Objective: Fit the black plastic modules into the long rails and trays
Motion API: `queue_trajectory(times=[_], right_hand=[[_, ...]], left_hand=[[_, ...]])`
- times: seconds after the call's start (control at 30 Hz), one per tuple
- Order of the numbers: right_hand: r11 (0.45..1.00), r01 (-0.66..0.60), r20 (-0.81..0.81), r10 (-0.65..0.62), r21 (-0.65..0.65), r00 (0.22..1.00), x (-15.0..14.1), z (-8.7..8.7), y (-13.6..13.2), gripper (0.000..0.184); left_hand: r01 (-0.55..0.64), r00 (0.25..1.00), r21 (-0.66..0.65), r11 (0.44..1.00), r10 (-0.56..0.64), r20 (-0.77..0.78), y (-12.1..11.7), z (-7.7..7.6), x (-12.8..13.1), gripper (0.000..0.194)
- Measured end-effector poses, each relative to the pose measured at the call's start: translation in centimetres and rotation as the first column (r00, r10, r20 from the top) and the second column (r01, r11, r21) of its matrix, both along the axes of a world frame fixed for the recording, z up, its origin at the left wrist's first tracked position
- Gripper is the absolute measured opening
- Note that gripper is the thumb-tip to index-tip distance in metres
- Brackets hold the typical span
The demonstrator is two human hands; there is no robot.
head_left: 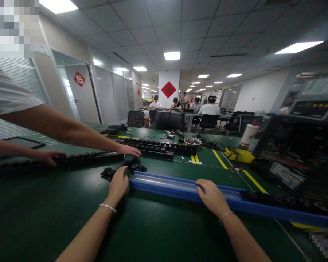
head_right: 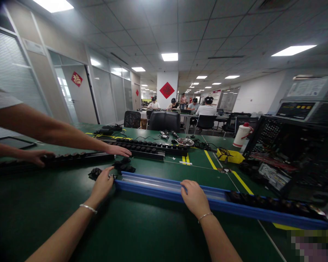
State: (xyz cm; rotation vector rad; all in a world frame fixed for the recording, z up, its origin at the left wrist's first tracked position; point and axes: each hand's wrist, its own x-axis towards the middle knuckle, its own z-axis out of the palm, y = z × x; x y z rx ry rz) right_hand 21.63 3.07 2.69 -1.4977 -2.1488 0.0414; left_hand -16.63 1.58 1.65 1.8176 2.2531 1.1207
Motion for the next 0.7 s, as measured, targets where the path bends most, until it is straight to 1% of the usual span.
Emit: queue_trajectory(times=[0.03, 0.07, 0.1, 0.13, 0.17, 0.2, 0.23, 0.3, 0.33, 0.37, 0.4, 0.43, 0.53, 0.7], right_hand=[[1.000, -0.009, 0.005, 0.009, -0.002, 1.000, 0.3, 0.2, 0.0, 0.033], [1.000, 0.000, 0.012, 0.000, 0.011, 1.000, 0.8, 0.4, -0.1, 0.034], [0.998, 0.037, 0.019, -0.038, 0.041, 0.999, 1.3, 0.7, -0.1, 0.034], [0.990, 0.107, 0.020, -0.109, 0.088, 0.994, 2.1, 0.9, -0.2, 0.034], [0.969, 0.203, 0.014, -0.207, 0.143, 0.978, 2.9, 1.0, -0.3, 0.035], [0.927, 0.318, -0.006, -0.324, 0.201, 0.946, 3.9, 1.1, -0.5, 0.036], [0.873, 0.417, -0.031, -0.424, 0.252, 0.905, 5.0, 1.1, -0.6, 0.037], [0.738, 0.589, -0.100, -0.593, 0.331, 0.799, 7.1, 0.8, -1.0, 0.040], [0.667, 0.659, -0.122, -0.665, 0.346, 0.737, 8.0, 0.6, -1.2, 0.042], [0.625, 0.703, -0.115, -0.714, 0.340, 0.690, 8.8, 0.3, -1.4, 0.044], [0.600, 0.733, -0.094, -0.750, 0.321, 0.655, 9.5, 0.1, -1.5, 0.044], [0.598, 0.748, -0.059, -0.768, 0.290, 0.637, 10.0, -0.2, -1.6, 0.044], [0.629, 0.747, 0.029, -0.769, 0.217, 0.639, 10.4, -0.6, -1.7, 0.043], [0.661, 0.724, 0.035, -0.743, 0.199, 0.669, 9.9, -0.7, -1.4, 0.042]], left_hand=[[0.036, 0.999, 0.067, 0.997, -0.034, -0.019, -0.2, 0.4, 1.5, 0.044], [0.099, 0.995, 0.103, 0.990, -0.096, -0.040, -0.4, 0.8, 3.2, 0.041], [0.180, 0.983, 0.114, 0.977, -0.174, -0.065, -0.5, 1.1, 5.0, 0.038], [0.257, 0.964, 0.107, 0.960, -0.248, -0.091, -0.6, 1.2, 6.8, 0.036], [0.317, 0.945, 0.093, 0.944, -0.306, -0.116, -0.6, 1.2, 8.6, 0.035], [0.366, 0.924, 0.059, 0.929, -0.355, -0.140, -0.6, 1.1, 10.3, 0.035], [0.390, 0.911, 0.030, 0.920, -0.381, -0.159, -0.6, 0.9, 11.9, 0.037], [0.368, 0.911, -0.017, 0.930, -0.364, -0.194, -0.6, 0.4, 14.2, 0.041], [0.346, 0.913, -0.025, 0.938, -0.342, -0.221, -0.6, 0.1, 14.9, 0.041], [0.326, 0.914, -0.025, 0.945, -0.322, -0.247, -0.7, -0.2, 15.4, 0.041], [0.314, 0.912, -0.020, 0.949, -0.308, -0.271, -0.7, -0.3, 15.7, 0.040], [0.313, 0.908, -0.013, 0.950, -0.303, -0.290, -0.8, -0.4, 15.7, 0.040], [0.324, 0.900, -0.009, 0.946, -0.311, -0.306, -0.9, -0.4, 15.4, 0.041], [0.317, 0.901, -0.001, 0.948, -0.301, -0.312, -1.0, -0.2, 15.1, 0.039]])
